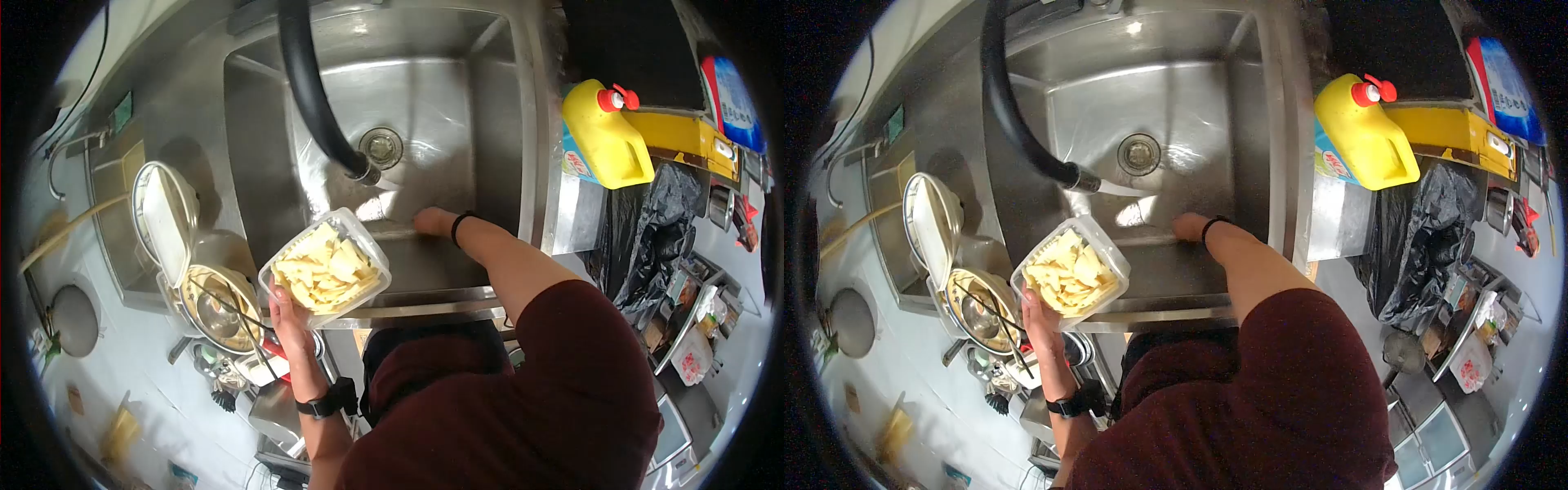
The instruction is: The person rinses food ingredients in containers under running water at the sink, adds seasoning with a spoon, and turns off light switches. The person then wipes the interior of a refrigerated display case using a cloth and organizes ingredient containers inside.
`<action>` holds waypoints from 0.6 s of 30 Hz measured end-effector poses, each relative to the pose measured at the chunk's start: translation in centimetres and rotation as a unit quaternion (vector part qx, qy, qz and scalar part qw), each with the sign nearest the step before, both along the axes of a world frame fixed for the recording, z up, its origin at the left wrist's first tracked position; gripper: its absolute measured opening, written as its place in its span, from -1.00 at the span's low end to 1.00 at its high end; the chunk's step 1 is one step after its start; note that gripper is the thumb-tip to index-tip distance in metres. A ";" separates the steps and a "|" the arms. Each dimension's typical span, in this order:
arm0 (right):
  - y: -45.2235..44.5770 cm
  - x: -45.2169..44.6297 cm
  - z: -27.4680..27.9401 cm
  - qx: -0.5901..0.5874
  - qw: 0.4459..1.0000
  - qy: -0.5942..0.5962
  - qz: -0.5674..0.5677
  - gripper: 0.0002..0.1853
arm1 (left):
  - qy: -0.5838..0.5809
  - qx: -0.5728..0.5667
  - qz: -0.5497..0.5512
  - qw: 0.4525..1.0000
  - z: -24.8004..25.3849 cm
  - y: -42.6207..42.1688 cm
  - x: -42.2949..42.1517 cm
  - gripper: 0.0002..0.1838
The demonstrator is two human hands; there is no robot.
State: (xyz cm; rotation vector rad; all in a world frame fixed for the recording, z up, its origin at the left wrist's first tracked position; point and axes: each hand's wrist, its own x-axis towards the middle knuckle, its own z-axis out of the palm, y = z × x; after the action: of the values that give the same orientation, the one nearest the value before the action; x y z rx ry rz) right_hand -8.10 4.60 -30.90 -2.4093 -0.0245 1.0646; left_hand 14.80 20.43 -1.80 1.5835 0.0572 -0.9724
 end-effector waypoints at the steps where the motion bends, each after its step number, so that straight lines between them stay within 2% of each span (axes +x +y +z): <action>1: -0.4 0.1 0.1 -0.014 0.997 -0.001 -0.072 -0.81 | -0.005 -0.004 -0.002 1.000 -0.2 0.1 0.1 -0.48; 3: -1.4 0.5 1.4 -0.039 0.976 0.001 -0.215 -0.85 | -0.007 0.026 0.003 1.000 -0.1 -0.2 0.0 -0.54; 5: -4.2 2.1 3.7 -0.056 0.916 -0.076 -0.391 -0.86 | -0.012 0.025 -0.005 1.000 -1.4 0.0 0.5 -0.55; 7: -6.5 3.2 8.8 -0.039 0.806 -0.184 -0.562 -0.86 | -0.034 0.021 -0.021 0.999 -2.7 -0.6 0.7 -0.58; 9: -7.9 3.5 15.9 0.020 0.638 -0.316 -0.702 -0.86 | -0.074 0.016 -0.038 0.996 -4.5 -1.6 1.0 -0.60; 10: -8.3 3.7 19.6 0.018 0.609 -0.358 -0.707 -0.84 | -0.128 0.018 -0.059 0.990 -5.0 -2.4 0.9 -0.60; 11: -8.0 3.9 21.9 0.091 0.580 -0.358 -0.726 -0.83 | -0.181 0.021 -0.079 0.980 -5.7 -3.2 0.8 -0.59; 12: -7.5 4.4 23.9 0.162 0.547 -0.357 -0.740 -0.83 | -0.159 -0.021 -0.104 0.982 -7.0 -3.9 1.3 -0.56; 13: -7.2 4.8 25.4 0.232 0.510 -0.353 -0.749 -0.83 | -0.157 0.000 -0.114 0.981 -6.9 -5.3 0.9 -0.54; 14: -7.0 4.8 25.2 0.270 0.574 -0.309 -0.708 -0.79 | -0.134 0.016 -0.143 0.981 -6.6 -6.6 0.8 -0.53; 15: -6.8 5.1 27.3 0.154 0.679 -0.275 -0.662 -0.76 | -0.112 0.031 -0.172 0.978 -5.9 -8.1 0.5 -0.51; 16: -7.0 4.7 28.0 0.074 0.684 -0.315 -0.654 -0.72 | -0.077 -0.016 -0.163 0.983 -4.9 -9.4 -0.2 -0.47; 18: -7.7 3.6 28.7 -0.097 0.667 -0.380 -0.633 -0.64 | -0.065 -0.010 -0.190 0.980 -3.7 -11.3 0.0 -0.45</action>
State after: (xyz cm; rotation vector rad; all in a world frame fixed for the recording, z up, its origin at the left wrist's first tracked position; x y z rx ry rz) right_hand -4.49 -3.10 -2.20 -2.0176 1.3035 -0.6112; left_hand 14.85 9.09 -5.48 1.6682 -0.3573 -1.1536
